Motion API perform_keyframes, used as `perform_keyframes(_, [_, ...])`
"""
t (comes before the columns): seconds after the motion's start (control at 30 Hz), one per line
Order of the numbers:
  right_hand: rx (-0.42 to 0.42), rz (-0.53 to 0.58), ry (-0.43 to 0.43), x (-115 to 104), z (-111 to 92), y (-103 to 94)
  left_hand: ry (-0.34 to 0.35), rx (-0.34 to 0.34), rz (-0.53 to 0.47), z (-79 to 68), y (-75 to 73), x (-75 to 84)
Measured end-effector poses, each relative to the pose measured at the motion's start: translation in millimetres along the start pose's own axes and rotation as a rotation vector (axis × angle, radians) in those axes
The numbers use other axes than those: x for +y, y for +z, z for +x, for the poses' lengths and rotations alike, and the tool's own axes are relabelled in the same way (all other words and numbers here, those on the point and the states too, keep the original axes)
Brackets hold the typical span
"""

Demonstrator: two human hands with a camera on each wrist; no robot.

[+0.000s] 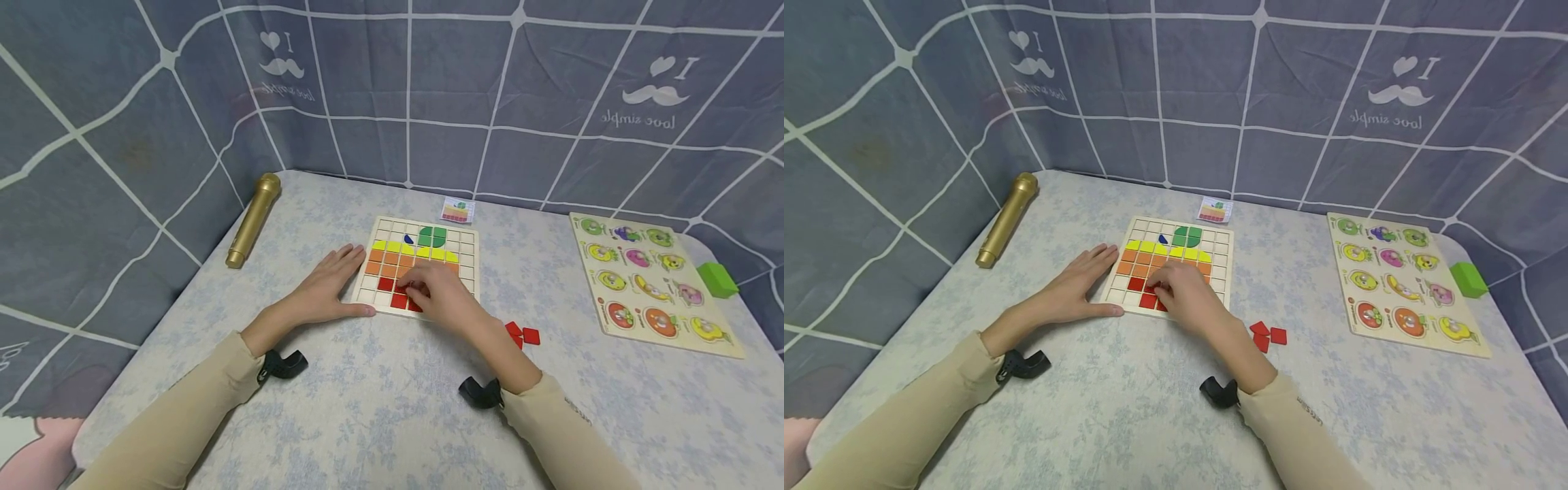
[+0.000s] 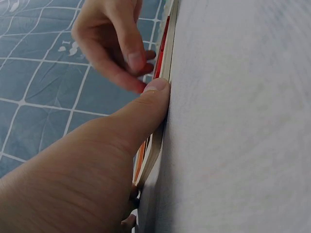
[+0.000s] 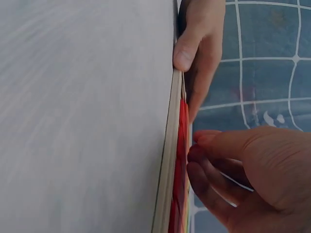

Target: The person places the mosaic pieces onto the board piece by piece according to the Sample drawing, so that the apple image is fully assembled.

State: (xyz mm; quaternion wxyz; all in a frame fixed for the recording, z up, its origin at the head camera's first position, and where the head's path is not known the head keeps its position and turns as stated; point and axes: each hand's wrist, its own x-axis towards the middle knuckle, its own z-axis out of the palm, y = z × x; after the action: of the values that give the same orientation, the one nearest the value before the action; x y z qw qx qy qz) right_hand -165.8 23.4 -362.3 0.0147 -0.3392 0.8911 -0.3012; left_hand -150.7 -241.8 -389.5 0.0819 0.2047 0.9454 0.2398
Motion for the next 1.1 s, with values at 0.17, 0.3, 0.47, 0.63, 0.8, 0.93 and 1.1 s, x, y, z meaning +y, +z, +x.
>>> perform_keyframes(0.17, [0.005,0.019,0.019,14.8,-20.9,-18.5,-0.003,0.002,0.004,0.1,-0.6,-0.3])
perform_keyframes(0.3, [-0.004,0.039,0.063,30.3,-38.8,-36.0,-0.002,0.005,0.002,-0.3,-0.4,-0.6])
perform_keyframes(0.47, [-0.024,0.015,0.149,46.5,-63.7,-59.3,0.003,0.01,-0.011,-0.6,0.1,-0.6])
perform_keyframes(0.63, [-0.056,-0.02,0.223,56.2,-90.4,-81.1,0.006,0.012,-0.012,0.3,1.1,-1.1])
perform_keyframes(0.8, [-0.096,-0.031,0.267,65.1,-110.2,-96.0,0.01,0.015,-0.005,0.7,1.4,-2.2])
perform_keyframes(0.93, [-0.154,0.006,0.276,70.3,-117.2,-105.4,0.007,0.02,-0.008,0.0,0.6,-3.0])
perform_keyframes(1.1, [-0.209,-0.003,0.307,74.6,-122.9,-112.9,0.01,0.018,-0.01,0.3,0.3,-3.7])
